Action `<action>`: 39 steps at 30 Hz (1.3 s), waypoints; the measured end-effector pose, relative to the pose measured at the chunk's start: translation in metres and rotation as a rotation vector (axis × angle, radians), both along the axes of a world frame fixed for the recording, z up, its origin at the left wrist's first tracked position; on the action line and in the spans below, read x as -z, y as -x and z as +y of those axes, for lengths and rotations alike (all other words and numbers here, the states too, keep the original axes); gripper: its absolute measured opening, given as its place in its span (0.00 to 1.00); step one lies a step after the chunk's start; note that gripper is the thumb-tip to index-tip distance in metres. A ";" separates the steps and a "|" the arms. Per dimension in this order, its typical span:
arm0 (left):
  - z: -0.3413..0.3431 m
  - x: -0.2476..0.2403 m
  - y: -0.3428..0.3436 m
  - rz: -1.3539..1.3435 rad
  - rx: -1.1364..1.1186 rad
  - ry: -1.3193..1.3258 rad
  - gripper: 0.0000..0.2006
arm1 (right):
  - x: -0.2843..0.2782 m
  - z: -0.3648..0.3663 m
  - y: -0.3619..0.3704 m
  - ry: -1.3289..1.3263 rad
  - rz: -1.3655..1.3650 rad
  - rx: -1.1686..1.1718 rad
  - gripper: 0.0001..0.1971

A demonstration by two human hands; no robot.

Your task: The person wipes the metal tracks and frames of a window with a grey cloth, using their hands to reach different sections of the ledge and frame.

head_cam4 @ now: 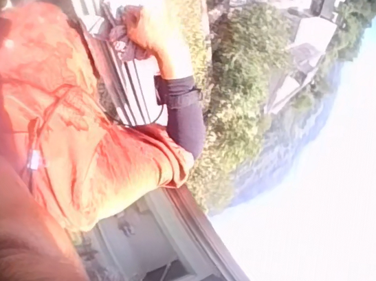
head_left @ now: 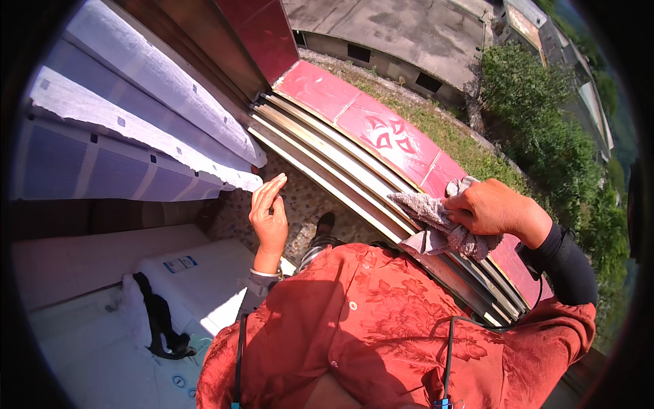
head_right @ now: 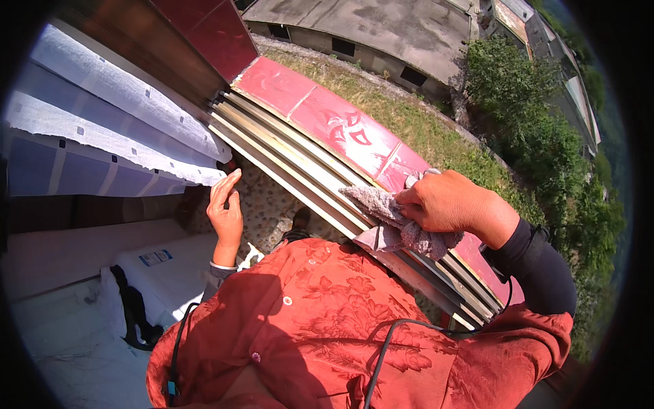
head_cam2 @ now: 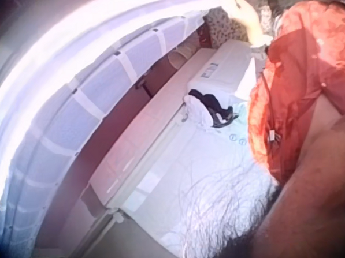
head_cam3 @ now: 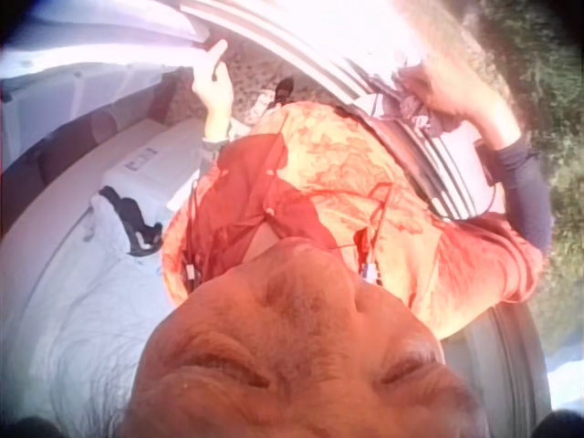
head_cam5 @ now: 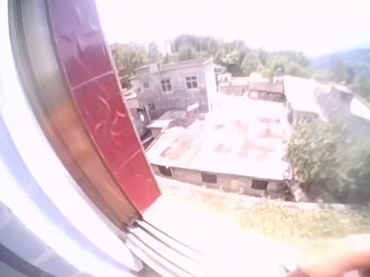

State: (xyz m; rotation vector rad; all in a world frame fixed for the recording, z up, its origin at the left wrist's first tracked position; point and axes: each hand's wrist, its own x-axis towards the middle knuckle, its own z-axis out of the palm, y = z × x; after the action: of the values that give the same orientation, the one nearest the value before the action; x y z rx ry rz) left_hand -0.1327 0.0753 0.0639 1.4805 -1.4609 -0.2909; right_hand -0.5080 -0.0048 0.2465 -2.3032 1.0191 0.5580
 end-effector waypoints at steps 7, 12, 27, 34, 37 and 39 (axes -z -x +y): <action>0.000 0.000 0.019 0.025 0.091 0.053 0.22 | -0.013 0.039 0.036 -0.097 0.204 0.144 0.14; -0.010 0.002 0.027 0.076 0.160 0.105 0.23 | -0.011 0.067 0.067 -0.112 0.382 0.230 0.18; -0.035 0.002 0.030 0.117 0.316 0.190 0.20 | -0.017 0.184 0.168 -0.024 0.738 0.482 0.17; -0.042 -0.004 0.017 0.131 0.323 0.178 0.20 | -0.031 0.205 0.198 0.186 0.901 0.326 0.17; -0.046 -0.008 0.016 0.135 0.333 0.192 0.21 | -0.072 0.179 0.162 0.064 0.800 0.548 0.18; -0.048 -0.014 0.017 0.107 0.337 0.206 0.21 | -0.084 0.168 0.158 -0.069 0.581 0.721 0.23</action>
State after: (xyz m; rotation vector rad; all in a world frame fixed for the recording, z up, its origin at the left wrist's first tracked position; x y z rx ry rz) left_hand -0.1492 0.0268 0.0783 1.0371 -1.5994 -0.4047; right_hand -0.6659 0.1628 0.3305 -1.5521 1.9363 0.9359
